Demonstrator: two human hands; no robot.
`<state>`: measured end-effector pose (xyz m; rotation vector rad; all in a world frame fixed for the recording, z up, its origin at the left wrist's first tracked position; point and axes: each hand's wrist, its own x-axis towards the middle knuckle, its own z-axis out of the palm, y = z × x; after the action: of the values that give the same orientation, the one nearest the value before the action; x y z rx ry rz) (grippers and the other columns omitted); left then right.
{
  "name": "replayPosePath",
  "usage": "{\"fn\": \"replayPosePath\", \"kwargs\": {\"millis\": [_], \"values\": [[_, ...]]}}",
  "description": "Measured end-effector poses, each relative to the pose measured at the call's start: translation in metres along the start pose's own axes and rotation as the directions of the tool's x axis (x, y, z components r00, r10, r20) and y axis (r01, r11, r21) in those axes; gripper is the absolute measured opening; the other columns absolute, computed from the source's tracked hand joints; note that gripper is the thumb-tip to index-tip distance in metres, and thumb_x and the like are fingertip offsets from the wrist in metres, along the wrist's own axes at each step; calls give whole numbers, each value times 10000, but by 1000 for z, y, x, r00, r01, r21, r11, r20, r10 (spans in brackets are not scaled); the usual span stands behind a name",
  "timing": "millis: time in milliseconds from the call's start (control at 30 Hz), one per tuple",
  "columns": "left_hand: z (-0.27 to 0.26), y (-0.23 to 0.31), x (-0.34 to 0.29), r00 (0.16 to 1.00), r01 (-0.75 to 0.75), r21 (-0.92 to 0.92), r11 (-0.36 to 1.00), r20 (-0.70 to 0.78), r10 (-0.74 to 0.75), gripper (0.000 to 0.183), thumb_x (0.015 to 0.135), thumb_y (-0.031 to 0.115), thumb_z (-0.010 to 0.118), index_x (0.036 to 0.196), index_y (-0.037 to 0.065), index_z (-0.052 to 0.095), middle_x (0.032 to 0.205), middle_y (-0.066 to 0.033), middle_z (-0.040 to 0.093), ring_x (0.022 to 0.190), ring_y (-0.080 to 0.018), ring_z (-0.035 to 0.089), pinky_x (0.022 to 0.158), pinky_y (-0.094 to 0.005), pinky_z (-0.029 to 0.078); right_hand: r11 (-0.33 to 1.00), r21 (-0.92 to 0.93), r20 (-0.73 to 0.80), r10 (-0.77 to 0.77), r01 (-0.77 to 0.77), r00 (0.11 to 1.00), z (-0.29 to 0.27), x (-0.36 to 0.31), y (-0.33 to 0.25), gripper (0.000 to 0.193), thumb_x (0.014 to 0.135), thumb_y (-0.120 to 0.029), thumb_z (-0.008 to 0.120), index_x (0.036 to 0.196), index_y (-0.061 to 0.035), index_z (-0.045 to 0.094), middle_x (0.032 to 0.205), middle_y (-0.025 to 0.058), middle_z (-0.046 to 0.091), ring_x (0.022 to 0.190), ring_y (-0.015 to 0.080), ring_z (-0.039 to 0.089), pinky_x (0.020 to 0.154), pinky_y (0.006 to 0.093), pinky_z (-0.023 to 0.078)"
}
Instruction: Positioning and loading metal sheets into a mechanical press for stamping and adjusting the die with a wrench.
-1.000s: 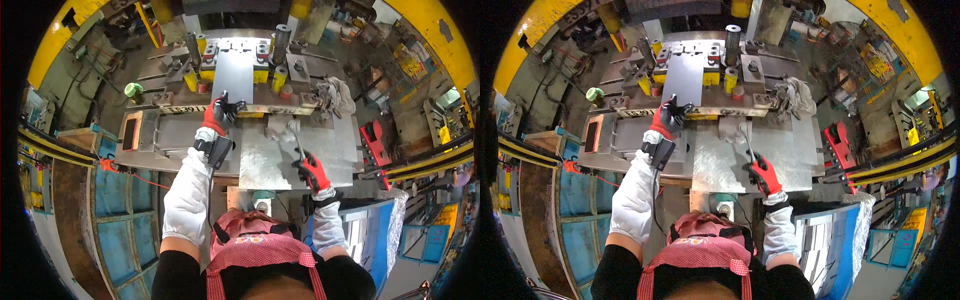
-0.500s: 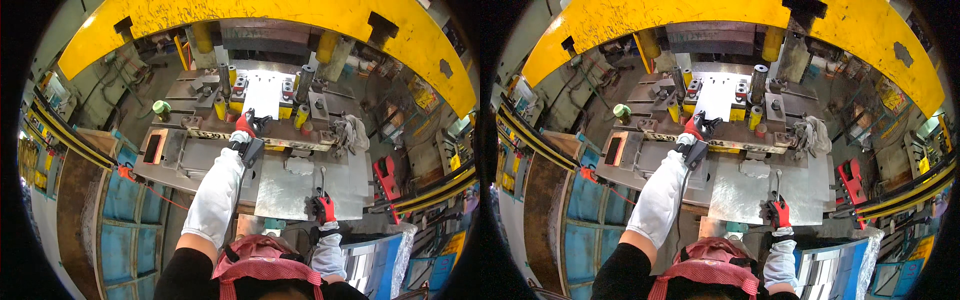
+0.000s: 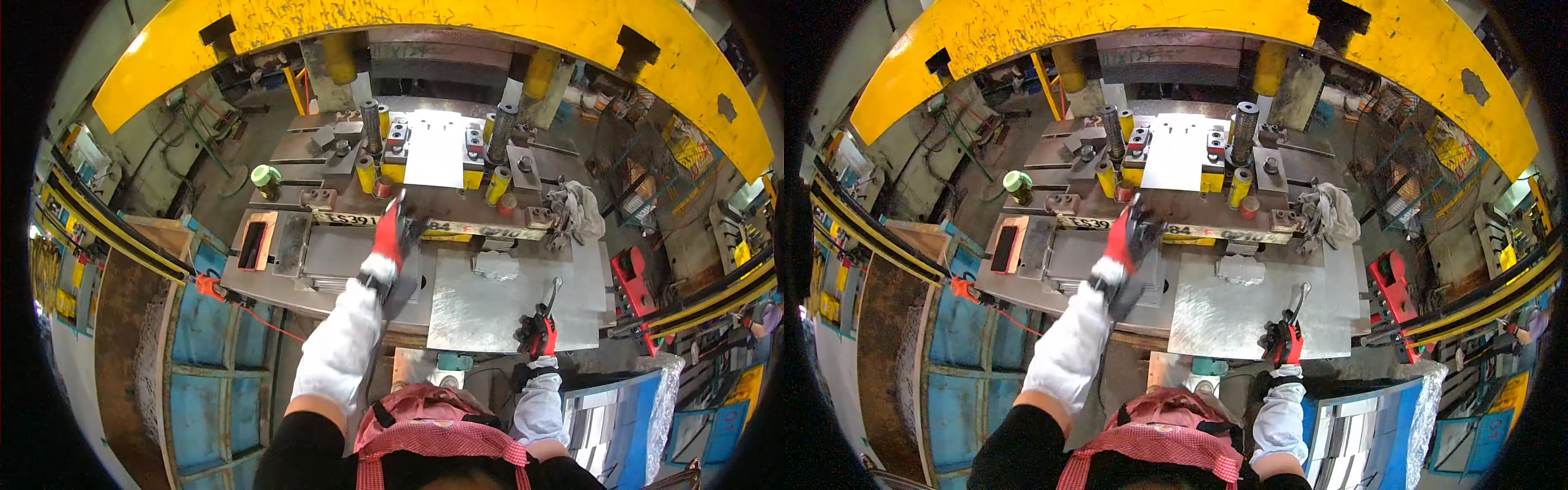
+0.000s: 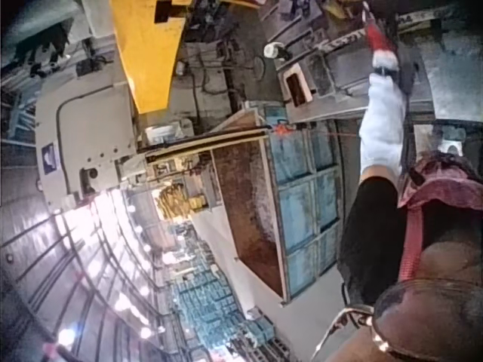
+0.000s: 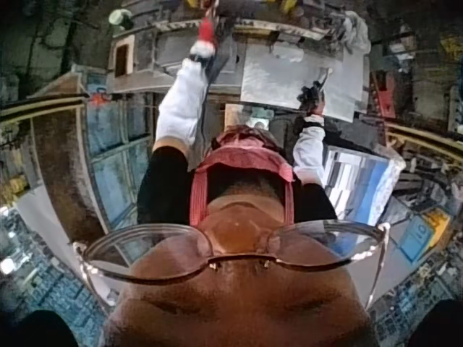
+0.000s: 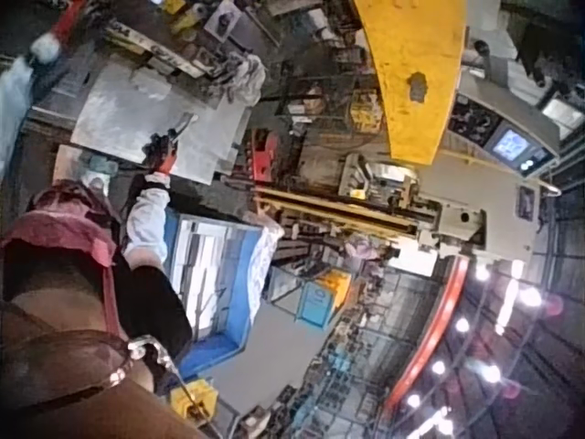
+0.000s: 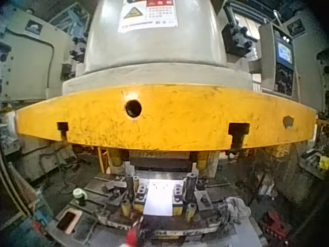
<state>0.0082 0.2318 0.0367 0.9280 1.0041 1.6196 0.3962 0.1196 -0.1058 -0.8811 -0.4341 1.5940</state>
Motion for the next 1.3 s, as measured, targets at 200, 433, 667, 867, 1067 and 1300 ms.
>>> {"fn": "replayPosePath", "kwargs": {"millis": [200, 433, 667, 867, 1067, 1300], "values": [[-78, 7, -168, 959, 55, -23, 998, -278, -59, 438, 906, 213, 492, 1295, 42, 390, 1167, -91, 544, 919, -177, 584, 792, -319, 484, 997, -75, -196, -17, 2, 980, 16, -9, -2, 402, 827, -190, 577, 1203, -169, 435, 736, 133, 575, 445, 171, 480, 399, 330, 423], [-182, -18, -216, 993, 81, 996, -28, -78, 83, 597, 798, 266, 578, 1334, 145, 346, 1371, -135, 329, 1259, -348, 293, 986, -465, 301, 1000, -1, -199, -16, 16, 980, 19, -7, 0, 376, 818, -180, 589, 1167, -173, 450, 723, 140, 562, 423, 153, 425, 383, 316, 362], [-212, -39, -214, 990, 45, 985, -166, -66, -123, 649, 745, 317, 581, 1335, 197, 339, 1407, -123, 271, 1297, -363, 224, 984, -492, 276, 1000, 0, -265, -11, 11, 964, 24, -4, 4, 346, 806, -218, 615, 1112, -148, 470, 643, 118, 538, 401, 171, 423, 360, 335, 370], [-212, -33, -211, 992, 27, 984, -179, -49, -118, 596, 777, 316, 543, 1329, 205, 349, 1412, -119, 264, 1293, -362, 234, 976, -477, 292, 999, 3, -272, -49, 52, 961, 21, -3, 7, 312, 811, -196, 600, 1097, -154, 484, 671, 131, 561, 410, 193, 452, 359, 342, 382], [-212, -32, -205, 982, 43, 987, -156, -70, -175, 582, 784, 315, 539, 1324, 195, 358, 1408, -124, 269, 1278, -382, 254, 961, -473, 329, 997, 1, -229, -70, 72, 971, 19, -3, 7, 334, 794, -159, 613, 1106, -147, 495, 700, 138, 583, 418, 216, 479, 354, 356, 403], [-220, -38, -205, 973, 67, 988, -136, -95, -208, 560, 791, 317, 521, 1316, 194, 371, 1389, -129, 303, 1268, -391, 269, 960, -478, 344, 989, -109, -310, -125, 95, 942, 31, -4, 10, 209, 805, -260, 625, 875, -144, 465, 554, 68, 477, 366, 152, 383, 346, 298, 316]]}}
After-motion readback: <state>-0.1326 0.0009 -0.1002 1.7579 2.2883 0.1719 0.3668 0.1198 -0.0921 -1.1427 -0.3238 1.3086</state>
